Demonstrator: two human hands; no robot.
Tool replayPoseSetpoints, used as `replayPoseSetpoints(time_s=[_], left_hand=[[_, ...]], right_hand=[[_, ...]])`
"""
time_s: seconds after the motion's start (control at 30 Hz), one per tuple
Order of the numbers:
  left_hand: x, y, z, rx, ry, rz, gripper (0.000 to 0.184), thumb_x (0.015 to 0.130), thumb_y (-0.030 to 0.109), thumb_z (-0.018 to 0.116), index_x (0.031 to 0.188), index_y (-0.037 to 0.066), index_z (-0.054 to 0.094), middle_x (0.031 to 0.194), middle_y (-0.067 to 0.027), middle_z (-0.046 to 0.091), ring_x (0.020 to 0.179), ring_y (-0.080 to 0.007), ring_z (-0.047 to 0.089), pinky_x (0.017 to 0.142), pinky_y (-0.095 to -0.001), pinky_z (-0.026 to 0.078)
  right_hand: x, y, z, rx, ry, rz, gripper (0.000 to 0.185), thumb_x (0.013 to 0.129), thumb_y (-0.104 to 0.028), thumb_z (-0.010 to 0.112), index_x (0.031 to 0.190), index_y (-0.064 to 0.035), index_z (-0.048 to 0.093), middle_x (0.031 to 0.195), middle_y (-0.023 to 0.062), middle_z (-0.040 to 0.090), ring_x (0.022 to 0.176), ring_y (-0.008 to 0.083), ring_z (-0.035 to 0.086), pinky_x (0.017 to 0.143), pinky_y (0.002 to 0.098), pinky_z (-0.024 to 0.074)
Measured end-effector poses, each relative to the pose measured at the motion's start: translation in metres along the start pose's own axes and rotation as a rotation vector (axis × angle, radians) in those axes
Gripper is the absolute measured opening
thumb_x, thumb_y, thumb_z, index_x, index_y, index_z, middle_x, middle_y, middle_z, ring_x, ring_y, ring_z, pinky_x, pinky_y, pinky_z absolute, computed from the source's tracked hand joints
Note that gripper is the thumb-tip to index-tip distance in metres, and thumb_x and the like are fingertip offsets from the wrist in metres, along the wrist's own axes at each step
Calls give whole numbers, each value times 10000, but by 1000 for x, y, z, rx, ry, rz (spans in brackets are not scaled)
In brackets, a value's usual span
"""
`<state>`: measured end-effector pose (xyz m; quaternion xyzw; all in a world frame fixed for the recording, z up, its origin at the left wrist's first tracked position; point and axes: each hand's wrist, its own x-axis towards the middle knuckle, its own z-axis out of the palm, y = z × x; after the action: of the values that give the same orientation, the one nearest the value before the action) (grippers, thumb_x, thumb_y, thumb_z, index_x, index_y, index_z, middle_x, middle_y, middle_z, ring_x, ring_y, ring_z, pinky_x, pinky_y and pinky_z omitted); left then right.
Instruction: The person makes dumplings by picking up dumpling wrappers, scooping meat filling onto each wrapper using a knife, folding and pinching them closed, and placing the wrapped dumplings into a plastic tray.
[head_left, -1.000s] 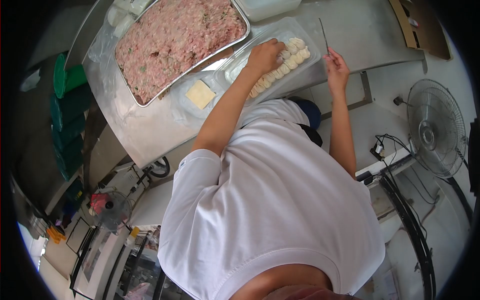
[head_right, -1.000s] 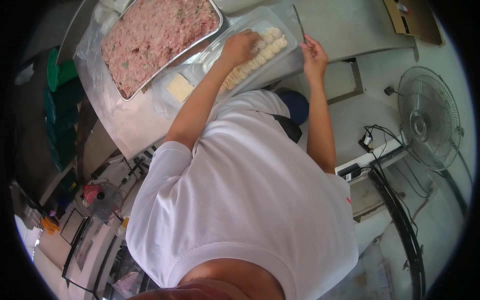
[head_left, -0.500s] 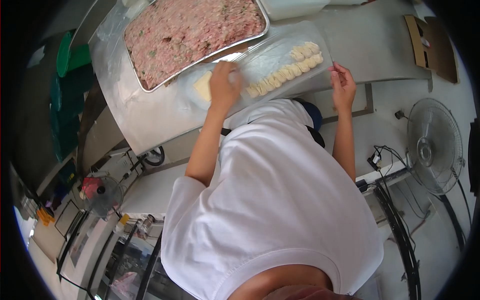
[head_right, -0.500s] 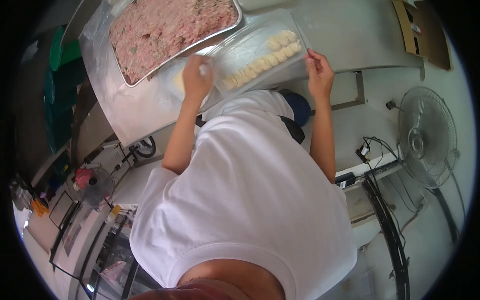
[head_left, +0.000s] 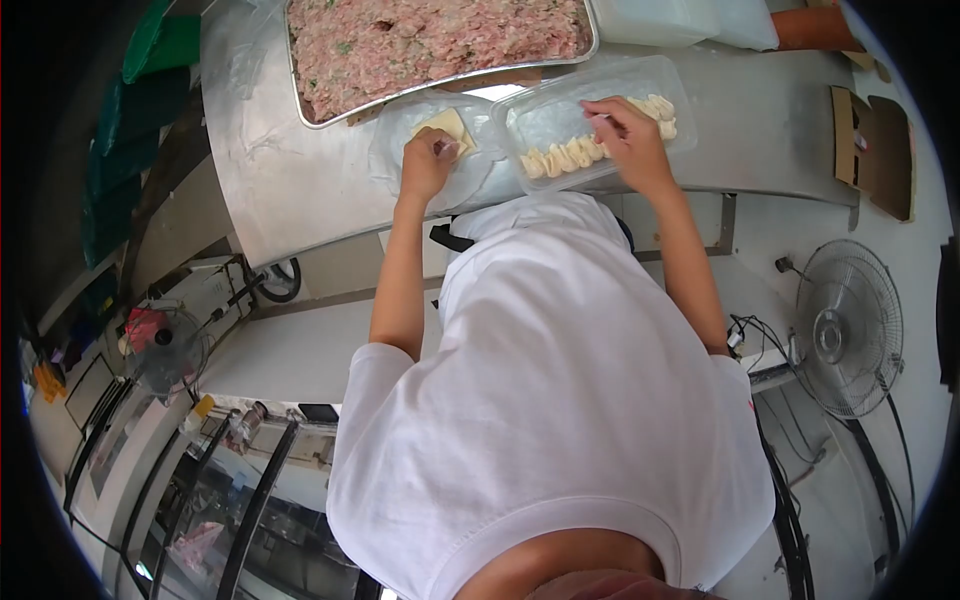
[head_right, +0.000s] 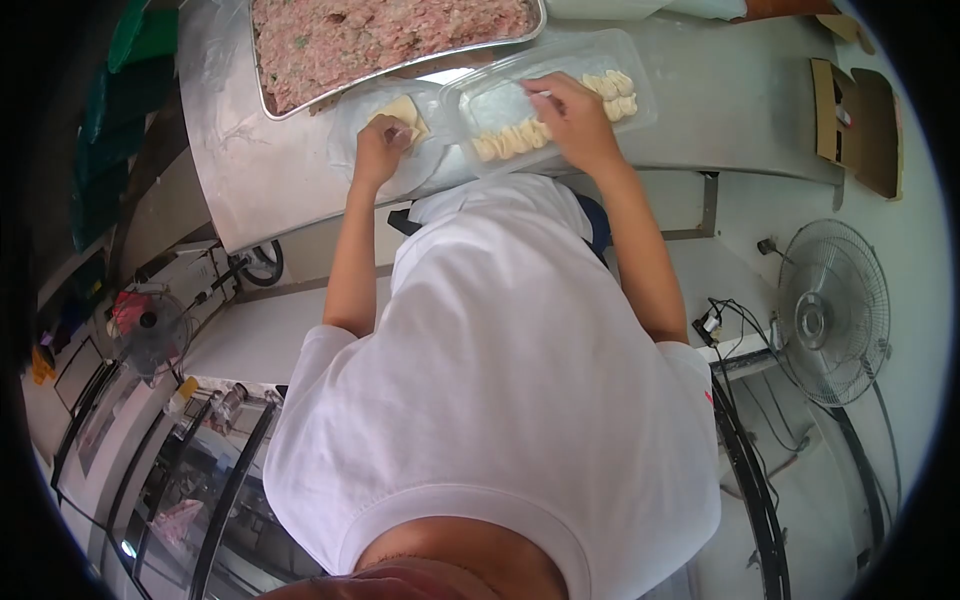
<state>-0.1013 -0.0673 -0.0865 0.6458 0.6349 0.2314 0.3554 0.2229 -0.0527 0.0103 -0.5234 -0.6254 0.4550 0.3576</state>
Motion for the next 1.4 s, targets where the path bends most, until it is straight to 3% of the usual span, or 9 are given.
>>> replayPoseSetpoints(time_s=[0.37, 0.5, 0.57, 0.63, 0.7, 0.9, 1.07, 1.23, 1.4], left_hand=[[4, -37, -4, -454, 69, -211, 89, 882, 95, 599, 864, 14, 632, 753, -22, 593, 710, -105, 557, 651, -266, 453], [6, -52, -25, -865, 456, -270, 244, 968, 193, 416, 931, 16, 580, 936, -71, 613, 905, -145, 590, 811, -290, 480], [5, -32, -45, -1288, 541, -219, 216, 963, 168, 416, 1023, 9, 550, 1025, -97, 631, 1011, -197, 618, 912, -340, 500], [1, -22, -52, -1304, 524, -247, 212, 957, 142, 420, 1079, 7, 530, 1114, -117, 628, 1098, -225, 612, 977, -370, 496], [6, -9, -49, -1412, 462, -247, 113, 976, 133, 463, 974, 41, 529, 995, -72, 613, 946, -173, 628, 861, -318, 535], [13, 19, -29, -1519, 237, -182, 196, 932, 60, 601, 1100, 27, 505, 1074, -116, 650, 996, -191, 649, 859, -304, 547], [19, 32, -17, -1354, 192, -169, 337, 867, -32, 665, 1152, 13, 491, 1058, -110, 651, 977, -183, 650, 849, -309, 547], [21, 44, -17, -1403, 272, -343, 353, 887, -22, 525, 1235, -51, 476, 1128, -166, 625, 1056, -267, 637, 953, -371, 518], [26, 57, -14, -1547, 209, -292, 444, 888, 29, 445, 1319, -75, 438, 1234, -216, 581, 1164, -374, 585, 1036, -439, 468]], right_hand=[[17, -16, 91, -866, -416, -165, 253, 827, -45, 536, 1032, -64, 684, 962, 93, 609, 875, 294, 652, 770, 424, 540], [25, -39, 82, -970, -496, -174, 309, 824, -22, 524, 1096, -55, 667, 1019, 98, 642, 899, 297, 660, 789, 418, 542], [34, -25, 46, -697, -207, -291, 280, 877, -27, 476, 1102, -64, 637, 1056, 124, 678, 925, 330, 660, 791, 435, 526], [56, -12, -3, -813, -107, -349, 290, 893, -45, 447, 1118, -89, 625, 1094, 128, 685, 955, 336, 657, 785, 453, 523], [82, -34, -45, -987, -149, -79, 308, 894, -49, 435, 1125, -110, 629, 1059, 109, 690, 932, 348, 654, 772, 460, 524], [111, -24, -48, -1287, -296, -218, 324, 863, -26, 448, 1105, -117, 644, 1006, 120, 686, 913, 358, 653, 758, 480, 520], [123, -39, -42, -1182, -374, -272, 298, 864, -36, 476, 1086, -95, 667, 941, 136, 697, 869, 359, 658, 753, 473, 522], [135, -13, -54, -959, -412, -219, 236, 861, -38, 545, 1049, -59, 685, 852, 136, 703, 788, 328, 666, 729, 424, 523], [135, 34, -63, -305, -458, -6, 180, 912, -84, 594, 1053, -12, 680, 757, 39, 667, 667, 109, 588, 610, 269, 456]])
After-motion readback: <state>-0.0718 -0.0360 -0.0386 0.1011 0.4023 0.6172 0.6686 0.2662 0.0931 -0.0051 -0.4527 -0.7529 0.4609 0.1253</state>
